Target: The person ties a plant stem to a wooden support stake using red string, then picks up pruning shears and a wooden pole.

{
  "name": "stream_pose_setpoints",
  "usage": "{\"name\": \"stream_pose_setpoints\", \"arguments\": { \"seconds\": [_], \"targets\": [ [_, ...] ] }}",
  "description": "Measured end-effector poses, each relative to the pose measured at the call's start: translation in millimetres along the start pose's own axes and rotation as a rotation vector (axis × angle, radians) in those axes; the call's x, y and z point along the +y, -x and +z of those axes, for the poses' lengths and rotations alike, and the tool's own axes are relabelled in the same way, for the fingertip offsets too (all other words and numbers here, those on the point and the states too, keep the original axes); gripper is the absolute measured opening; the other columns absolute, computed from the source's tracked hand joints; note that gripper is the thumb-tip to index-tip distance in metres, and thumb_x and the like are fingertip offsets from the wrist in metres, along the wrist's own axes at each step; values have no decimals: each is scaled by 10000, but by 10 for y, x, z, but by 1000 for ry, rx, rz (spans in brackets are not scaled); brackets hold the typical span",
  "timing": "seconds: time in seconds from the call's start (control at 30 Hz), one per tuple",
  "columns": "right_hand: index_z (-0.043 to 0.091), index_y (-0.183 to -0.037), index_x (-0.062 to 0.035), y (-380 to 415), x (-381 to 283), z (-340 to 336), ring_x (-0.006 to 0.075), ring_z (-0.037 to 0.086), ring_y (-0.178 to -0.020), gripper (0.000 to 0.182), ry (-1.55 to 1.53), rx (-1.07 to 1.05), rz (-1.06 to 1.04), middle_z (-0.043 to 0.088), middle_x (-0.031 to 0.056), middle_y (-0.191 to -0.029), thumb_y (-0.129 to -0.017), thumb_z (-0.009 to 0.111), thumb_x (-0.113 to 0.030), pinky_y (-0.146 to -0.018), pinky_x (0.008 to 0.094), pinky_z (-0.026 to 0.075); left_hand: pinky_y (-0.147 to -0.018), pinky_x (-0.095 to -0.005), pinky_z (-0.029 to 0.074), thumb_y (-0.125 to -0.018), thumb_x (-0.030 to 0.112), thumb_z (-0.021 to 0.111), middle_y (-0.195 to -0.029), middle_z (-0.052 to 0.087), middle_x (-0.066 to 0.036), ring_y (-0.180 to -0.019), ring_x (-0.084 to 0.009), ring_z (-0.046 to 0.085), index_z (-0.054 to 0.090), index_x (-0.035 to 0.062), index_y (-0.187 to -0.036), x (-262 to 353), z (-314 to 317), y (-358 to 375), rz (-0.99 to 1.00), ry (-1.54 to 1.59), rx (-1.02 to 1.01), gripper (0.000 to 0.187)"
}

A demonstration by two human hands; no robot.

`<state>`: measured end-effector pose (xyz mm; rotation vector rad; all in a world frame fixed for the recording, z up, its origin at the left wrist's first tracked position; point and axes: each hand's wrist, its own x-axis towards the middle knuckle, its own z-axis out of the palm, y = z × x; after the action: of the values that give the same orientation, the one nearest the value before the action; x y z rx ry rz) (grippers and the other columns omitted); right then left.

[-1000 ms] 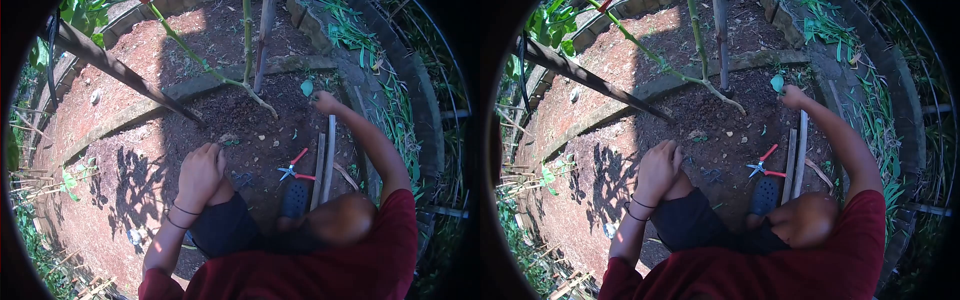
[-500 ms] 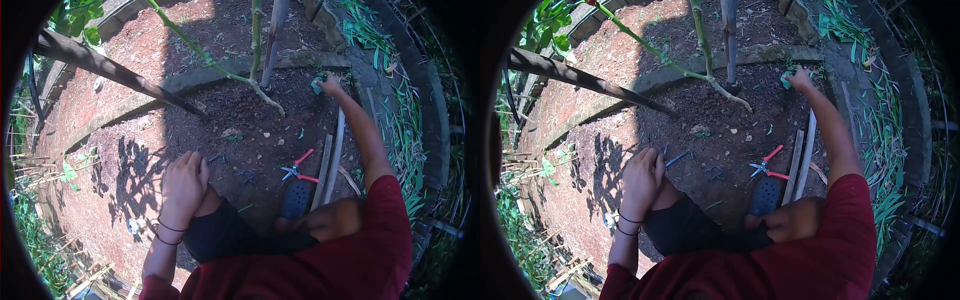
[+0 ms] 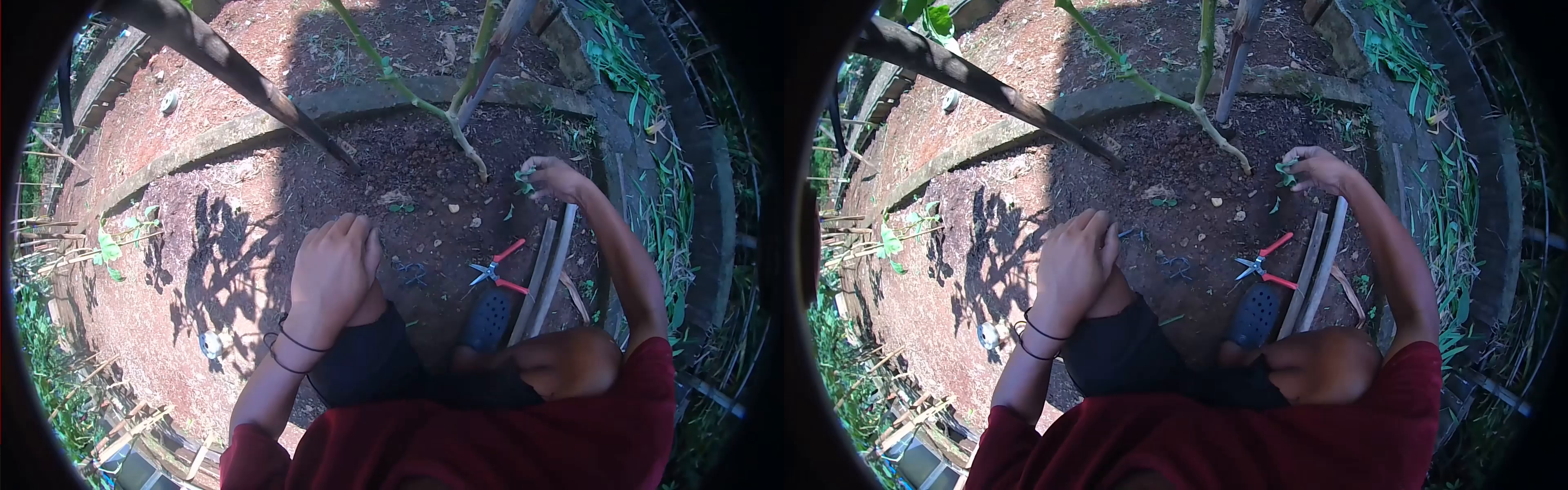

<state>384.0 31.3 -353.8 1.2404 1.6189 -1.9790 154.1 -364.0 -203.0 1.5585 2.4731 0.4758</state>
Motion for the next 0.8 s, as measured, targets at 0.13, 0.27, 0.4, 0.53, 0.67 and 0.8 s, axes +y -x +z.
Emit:
{"name": "stream_pose_setpoints", "arguments": {
  "seconds": [0.13,0.27,0.4,0.53,0.67,0.8],
  "targets": [
    [645,-1037,-64,21,-215,999,147,698,-869,103,273,-388,6,686,50,-1019,-941,654,-29,-697,330,654,-774,-413,506,-966,190,617,-849,611,-97,-835,-276,652,600,67,-895,-21,62,4,58,-20,9,144],
    [653,-1089,-40,-420,-4,1808,304,673,-1100,208,1123,-253,-660,654,146,-1106,-886,613,-24,-915,446,584,-780,-414,507,-966,192,616,-852,614,-98,-846,-276,656,601,66,-899,57,20,23,57,-46,11,144],
    [636,-1198,-74,-490,-115,2278,349,602,-1234,357,1163,-271,-590,591,162,-1255,-843,647,-43,-1007,468,521,-791,-423,508,-966,186,614,-861,618,-103,-867,-284,658,604,62,-911,25,-64,99,19,-36,11,137],
    [562,-1365,-135,-754,34,2359,349,644,-1189,518,1390,-122,-608,525,174,-1368,-864,679,-82,-951,471,556,-791,-429,509,-964,176,615,-865,619,-104,-872,-291,657,608,62,-918,29,-184,183,-8,-16,28,124],
    [550,-1407,-131,-806,68,2350,349,685,-1124,559,1549,-229,-641,545,186,-1357,-867,690,-96,-908,471,577,-792,-429,509,-961,173,618,-868,620,-103,-875,-294,657,611,64,-918,-15,-181,175,-21,28,13,118],
    [576,-1371,-128,-908,124,2285,351,693,-1104,525,1662,-268,-696,604,169,-1289,-862,701,-108,-900,467,581,-780,-420,506,-959,182,623,-865,622,-98,-865,-286,657,613,65,-911,-3,-67,113,42,7,22,127]
  ]
}}
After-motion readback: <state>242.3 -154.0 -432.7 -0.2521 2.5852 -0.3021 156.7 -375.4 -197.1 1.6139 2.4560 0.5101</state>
